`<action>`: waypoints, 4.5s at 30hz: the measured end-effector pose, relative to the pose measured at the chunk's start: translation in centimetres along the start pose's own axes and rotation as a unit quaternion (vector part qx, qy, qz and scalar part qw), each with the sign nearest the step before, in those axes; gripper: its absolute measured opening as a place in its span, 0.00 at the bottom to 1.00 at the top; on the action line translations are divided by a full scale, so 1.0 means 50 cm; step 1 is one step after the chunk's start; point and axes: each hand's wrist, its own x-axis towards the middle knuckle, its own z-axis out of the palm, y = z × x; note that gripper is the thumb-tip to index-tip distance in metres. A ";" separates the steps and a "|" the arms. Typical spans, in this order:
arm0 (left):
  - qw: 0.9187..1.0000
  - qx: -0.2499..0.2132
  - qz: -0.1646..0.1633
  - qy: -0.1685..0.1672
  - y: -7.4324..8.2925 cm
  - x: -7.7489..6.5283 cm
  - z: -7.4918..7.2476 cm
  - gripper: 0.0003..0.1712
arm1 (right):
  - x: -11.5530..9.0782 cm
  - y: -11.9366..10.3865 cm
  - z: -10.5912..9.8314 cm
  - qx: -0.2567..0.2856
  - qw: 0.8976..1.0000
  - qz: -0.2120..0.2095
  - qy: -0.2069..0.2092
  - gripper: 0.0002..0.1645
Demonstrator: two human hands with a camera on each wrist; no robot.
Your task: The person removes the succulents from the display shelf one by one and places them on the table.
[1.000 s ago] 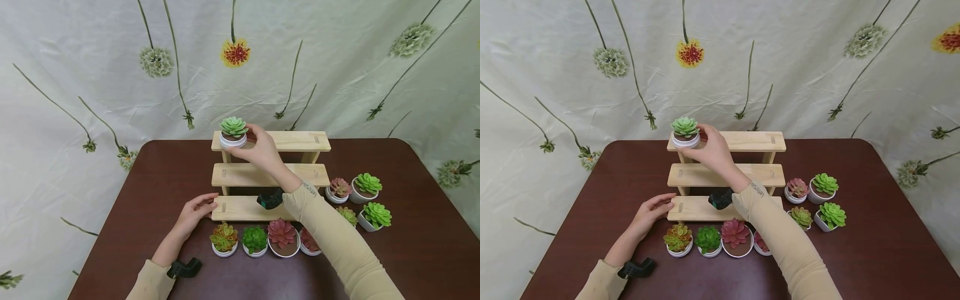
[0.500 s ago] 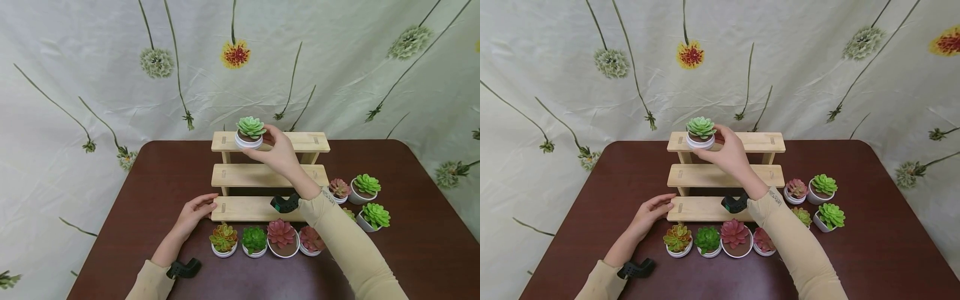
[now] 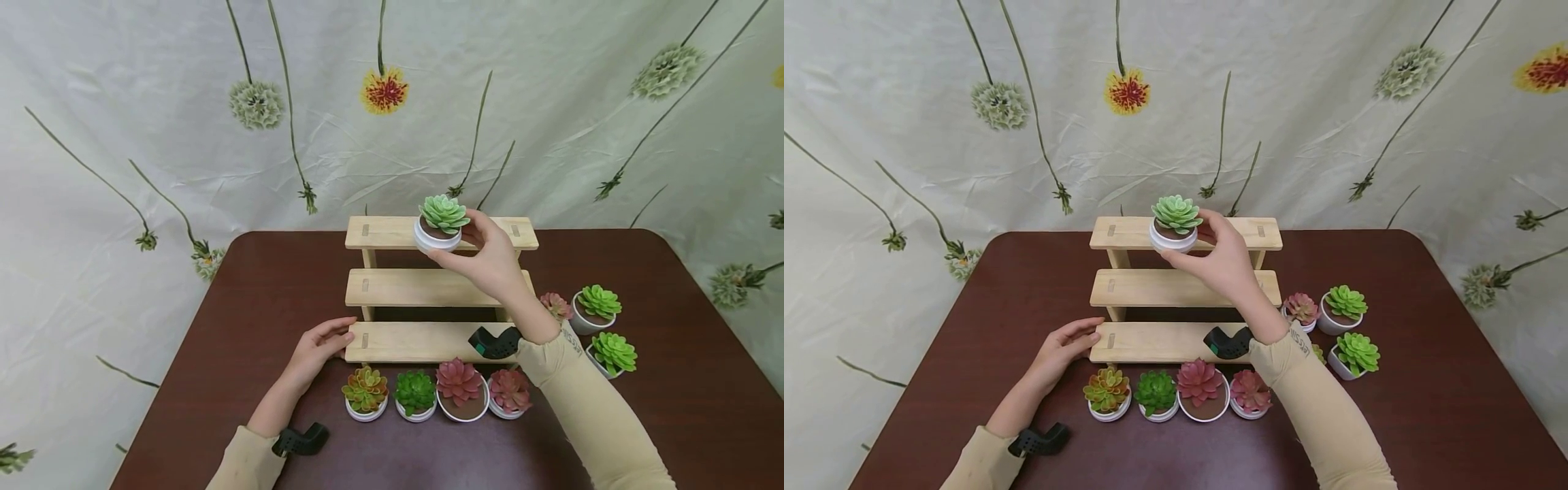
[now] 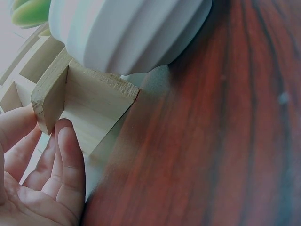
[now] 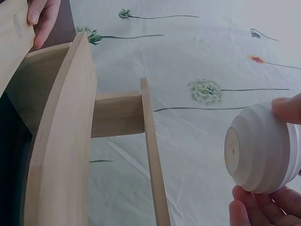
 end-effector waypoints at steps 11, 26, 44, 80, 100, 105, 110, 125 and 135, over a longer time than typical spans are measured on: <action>1.000 0.003 -0.004 -0.006 0.007 -0.005 0.001 0.23 | -0.042 0.012 -0.044 -0.031 0.999 0.029 0.016 0.41; 1.000 -0.004 0.002 -0.005 -0.005 0.002 -0.001 0.24 | -0.106 0.040 -0.103 -0.056 0.997 0.028 0.055 0.37; 1.000 -0.006 0.004 -0.018 0.053 -0.016 0.014 0.24 | -0.202 0.093 -0.147 -0.106 0.990 0.020 0.087 0.39; 1.000 -0.001 0.006 -0.007 -0.002 0.002 -0.001 0.25 | -0.406 0.214 -0.174 -0.134 0.989 0.008 0.065 0.45; 1.000 0.002 0.008 0.000 -0.007 0.004 -0.001 0.25 | -0.456 0.271 -0.169 -0.231 0.970 0.046 0.065 0.40; 1.000 0.002 0.016 0.003 -0.006 0.002 0.001 0.25 | -0.453 0.277 -0.169 -0.239 0.967 0.052 0.063 0.41; 1.000 0.008 0.009 0.018 -0.003 0.001 0.007 0.25 | -0.450 0.278 -0.168 -0.232 0.969 0.059 0.061 0.41; 0.997 -0.002 -0.051 0.056 0.018 -0.011 0.014 0.28 | -0.429 0.247 -0.180 -0.278 0.958 0.071 0.006 0.42; 0.996 0.032 -0.054 0.070 0.049 -0.044 0.006 0.26 | -0.389 0.180 -0.218 -0.330 0.931 0.143 -0.060 0.32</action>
